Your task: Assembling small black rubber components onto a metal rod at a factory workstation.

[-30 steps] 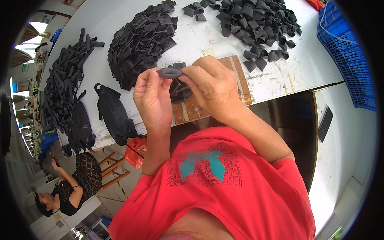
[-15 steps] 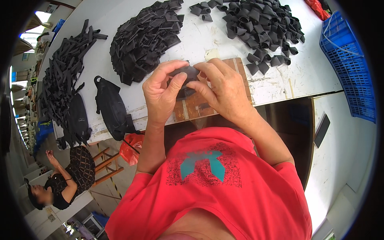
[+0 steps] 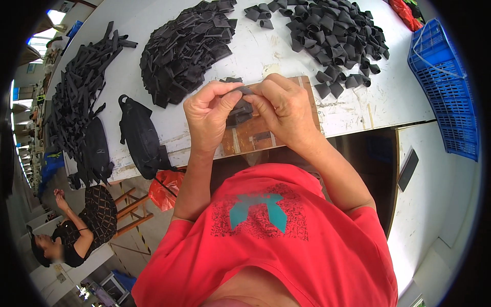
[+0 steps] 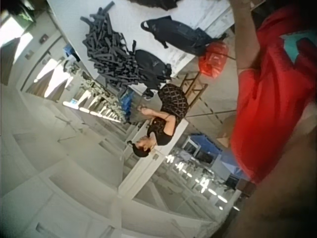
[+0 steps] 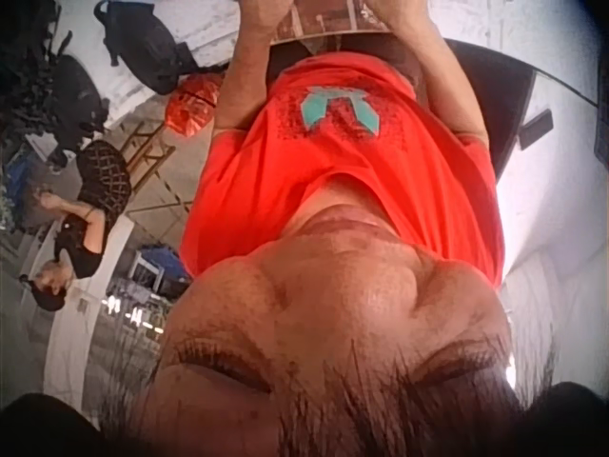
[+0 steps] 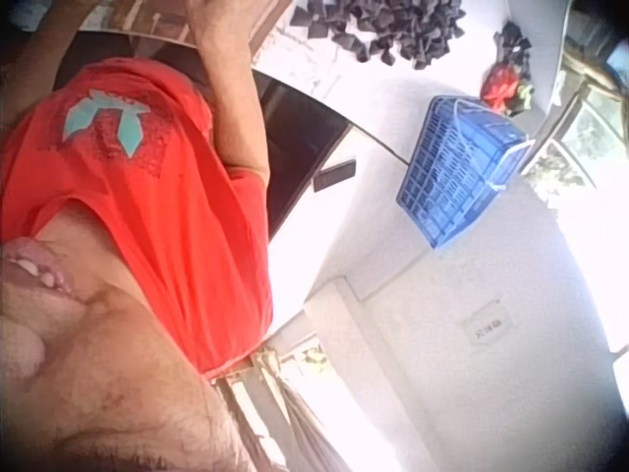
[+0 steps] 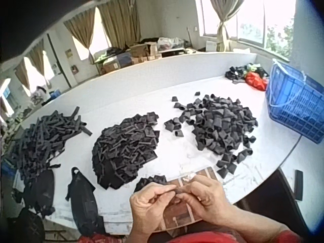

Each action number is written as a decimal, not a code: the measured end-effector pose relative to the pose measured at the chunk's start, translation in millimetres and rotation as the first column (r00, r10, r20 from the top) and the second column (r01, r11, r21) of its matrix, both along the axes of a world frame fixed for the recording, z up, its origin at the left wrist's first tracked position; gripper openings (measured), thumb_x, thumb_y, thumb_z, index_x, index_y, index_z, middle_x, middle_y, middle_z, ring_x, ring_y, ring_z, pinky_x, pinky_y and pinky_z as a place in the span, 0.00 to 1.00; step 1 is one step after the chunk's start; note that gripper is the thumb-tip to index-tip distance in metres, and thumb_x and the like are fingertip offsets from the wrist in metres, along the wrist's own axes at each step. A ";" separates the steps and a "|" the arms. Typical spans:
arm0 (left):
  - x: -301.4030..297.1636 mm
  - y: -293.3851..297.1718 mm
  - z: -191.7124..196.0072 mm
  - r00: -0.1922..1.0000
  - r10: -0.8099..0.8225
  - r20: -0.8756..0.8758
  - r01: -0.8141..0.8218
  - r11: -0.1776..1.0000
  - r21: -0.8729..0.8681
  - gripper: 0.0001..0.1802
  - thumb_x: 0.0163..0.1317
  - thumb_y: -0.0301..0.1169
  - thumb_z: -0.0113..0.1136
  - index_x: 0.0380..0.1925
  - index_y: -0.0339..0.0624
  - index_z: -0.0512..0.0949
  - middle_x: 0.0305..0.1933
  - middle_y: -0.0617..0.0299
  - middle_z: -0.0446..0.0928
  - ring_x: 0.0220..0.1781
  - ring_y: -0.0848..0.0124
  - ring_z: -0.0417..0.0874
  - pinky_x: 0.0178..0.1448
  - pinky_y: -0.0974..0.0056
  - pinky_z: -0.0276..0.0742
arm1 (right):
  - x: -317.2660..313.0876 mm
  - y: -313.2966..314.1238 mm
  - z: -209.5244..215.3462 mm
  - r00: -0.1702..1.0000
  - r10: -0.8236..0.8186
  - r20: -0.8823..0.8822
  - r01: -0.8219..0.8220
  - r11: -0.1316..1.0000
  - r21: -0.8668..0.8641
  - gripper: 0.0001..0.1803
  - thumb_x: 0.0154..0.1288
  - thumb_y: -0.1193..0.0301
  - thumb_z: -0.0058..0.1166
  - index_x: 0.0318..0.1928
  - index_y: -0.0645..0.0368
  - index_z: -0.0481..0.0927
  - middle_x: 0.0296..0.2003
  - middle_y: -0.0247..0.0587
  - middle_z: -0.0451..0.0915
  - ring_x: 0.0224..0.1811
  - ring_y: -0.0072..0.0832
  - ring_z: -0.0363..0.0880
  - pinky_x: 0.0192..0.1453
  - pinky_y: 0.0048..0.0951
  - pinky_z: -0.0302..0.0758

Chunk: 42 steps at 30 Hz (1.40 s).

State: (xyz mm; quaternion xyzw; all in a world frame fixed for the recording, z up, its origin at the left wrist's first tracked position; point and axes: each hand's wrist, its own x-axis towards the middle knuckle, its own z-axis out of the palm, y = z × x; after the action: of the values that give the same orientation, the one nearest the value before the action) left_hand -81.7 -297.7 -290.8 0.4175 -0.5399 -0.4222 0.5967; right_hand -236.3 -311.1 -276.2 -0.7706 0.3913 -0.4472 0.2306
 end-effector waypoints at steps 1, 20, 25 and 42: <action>-0.8 1.4 3.7 0.999 -0.014 -0.048 0.015 1.000 0.018 0.06 0.52 0.18 0.59 0.32 0.34 0.80 0.28 0.62 0.77 0.28 0.79 0.75 0.33 0.75 0.70 | -1.2 0.2 2.7 1.000 0.005 -0.001 -0.005 1.000 0.000 0.04 0.53 0.77 0.59 0.29 0.62 0.77 0.20 0.37 0.71 0.18 0.27 0.71 0.21 0.27 0.67; 36.6 12.0 -69.8 0.822 0.457 0.339 -0.509 0.857 0.079 0.08 0.54 0.24 0.58 0.34 0.34 0.76 0.26 0.56 0.79 0.25 0.73 0.79 0.31 0.70 0.74 | -23.8 -32.3 24.6 0.726 -0.014 0.688 -0.342 0.861 0.378 0.11 0.66 0.67 0.49 0.33 0.63 0.77 0.23 0.33 0.73 0.21 0.20 0.66 0.25 0.21 0.63; 95.1 21.2 -120.3 0.566 0.275 0.777 -0.569 0.812 0.127 0.27 0.48 0.29 0.62 0.50 0.36 0.68 0.42 0.47 0.74 0.36 0.60 0.78 0.44 0.59 0.73 | -46.5 -26.9 -21.3 0.763 -0.308 0.568 -0.188 0.736 0.651 0.17 0.69 0.63 0.43 0.39 0.66 0.77 0.22 0.30 0.73 0.22 0.15 0.67 0.28 0.15 0.64; 73.5 65.4 -84.2 0.466 0.381 0.799 -0.299 0.917 -0.263 0.08 0.48 0.18 0.56 0.30 0.39 0.76 0.45 0.50 0.72 0.44 0.53 0.75 0.45 0.57 0.73 | 20.0 45.8 -54.7 0.900 -0.161 0.406 -0.347 0.298 0.889 0.17 0.66 0.61 0.48 0.40 0.65 0.77 0.25 0.30 0.75 0.24 0.16 0.70 0.28 0.16 0.68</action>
State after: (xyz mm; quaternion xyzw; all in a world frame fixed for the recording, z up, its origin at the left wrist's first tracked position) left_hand -8.2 -232.3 -375.0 0.6400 -0.6814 -0.0200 0.3546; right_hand -216.3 -265.3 -331.0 -0.3891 0.4713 -0.2687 0.7445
